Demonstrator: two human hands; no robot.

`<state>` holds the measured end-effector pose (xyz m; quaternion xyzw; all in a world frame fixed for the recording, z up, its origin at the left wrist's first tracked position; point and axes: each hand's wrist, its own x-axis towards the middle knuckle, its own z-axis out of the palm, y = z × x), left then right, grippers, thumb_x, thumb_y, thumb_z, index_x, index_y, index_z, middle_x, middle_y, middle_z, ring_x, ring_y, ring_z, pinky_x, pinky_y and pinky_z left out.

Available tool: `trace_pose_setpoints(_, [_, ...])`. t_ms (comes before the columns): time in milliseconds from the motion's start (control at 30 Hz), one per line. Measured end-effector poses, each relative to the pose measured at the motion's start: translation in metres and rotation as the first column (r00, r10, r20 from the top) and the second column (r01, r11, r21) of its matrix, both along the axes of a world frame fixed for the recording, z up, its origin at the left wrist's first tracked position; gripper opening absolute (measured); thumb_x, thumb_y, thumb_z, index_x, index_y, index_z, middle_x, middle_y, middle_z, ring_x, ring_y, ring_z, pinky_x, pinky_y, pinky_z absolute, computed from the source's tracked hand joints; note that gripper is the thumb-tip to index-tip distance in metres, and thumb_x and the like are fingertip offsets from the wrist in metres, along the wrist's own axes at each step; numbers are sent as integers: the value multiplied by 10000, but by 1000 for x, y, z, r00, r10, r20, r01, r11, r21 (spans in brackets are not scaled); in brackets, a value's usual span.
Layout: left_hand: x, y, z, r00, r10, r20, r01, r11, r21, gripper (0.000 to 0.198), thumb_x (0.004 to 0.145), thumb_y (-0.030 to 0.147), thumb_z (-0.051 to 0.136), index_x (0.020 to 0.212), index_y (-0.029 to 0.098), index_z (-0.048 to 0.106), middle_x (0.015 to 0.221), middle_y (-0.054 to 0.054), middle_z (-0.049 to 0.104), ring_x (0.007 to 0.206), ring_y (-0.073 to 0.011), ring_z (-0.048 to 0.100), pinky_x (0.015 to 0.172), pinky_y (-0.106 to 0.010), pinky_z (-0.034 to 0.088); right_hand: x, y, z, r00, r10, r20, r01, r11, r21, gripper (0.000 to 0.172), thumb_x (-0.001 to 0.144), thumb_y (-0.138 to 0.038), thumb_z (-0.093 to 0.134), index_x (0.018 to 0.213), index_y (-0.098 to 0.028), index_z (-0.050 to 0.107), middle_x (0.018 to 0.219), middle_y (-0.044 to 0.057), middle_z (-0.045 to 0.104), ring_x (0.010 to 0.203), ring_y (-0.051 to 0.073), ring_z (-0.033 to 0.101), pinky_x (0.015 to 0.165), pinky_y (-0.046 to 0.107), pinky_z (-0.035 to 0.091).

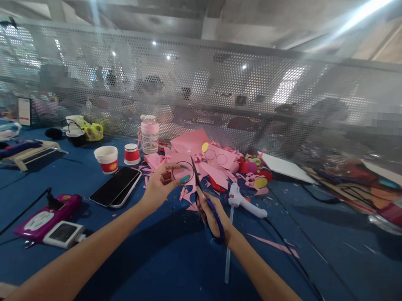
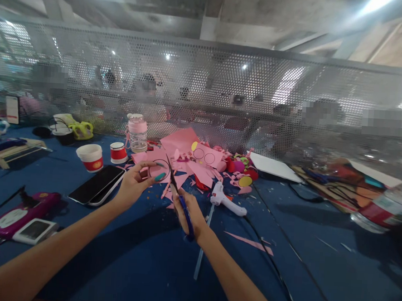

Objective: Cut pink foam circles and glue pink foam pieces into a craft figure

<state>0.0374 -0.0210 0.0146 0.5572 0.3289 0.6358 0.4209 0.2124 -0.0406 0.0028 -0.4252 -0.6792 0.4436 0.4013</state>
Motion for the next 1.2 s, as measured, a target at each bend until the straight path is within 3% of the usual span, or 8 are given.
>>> trace_pose_setpoints(833, [-2, 2, -1, 1000, -21, -8, 21, 999, -46, 388, 660, 282, 700, 1006, 172, 562, 1068, -82, 644, 928, -197, 635, 751, -319, 554, 4, 5, -3, 996, 50, 73, -52, 998, 26, 476, 836, -614, 331, 873, -175, 511, 493, -69, 329, 380, 72, 316, 359, 203, 262])
trace_pose_setpoints(1200, [-4, 4, -1, 999, -38, -13, 38, 998, -42, 393, 648, 255, 709, 1004, 168, 568, 1051, -78, 648, 917, -179, 635, 745, -288, 556, 5, 6, -2, 993, 37, 114, -50, 993, 110, 470, 843, -608, 320, 754, -176, 483, 496, -52, 337, 444, 84, 331, 397, 208, 268])
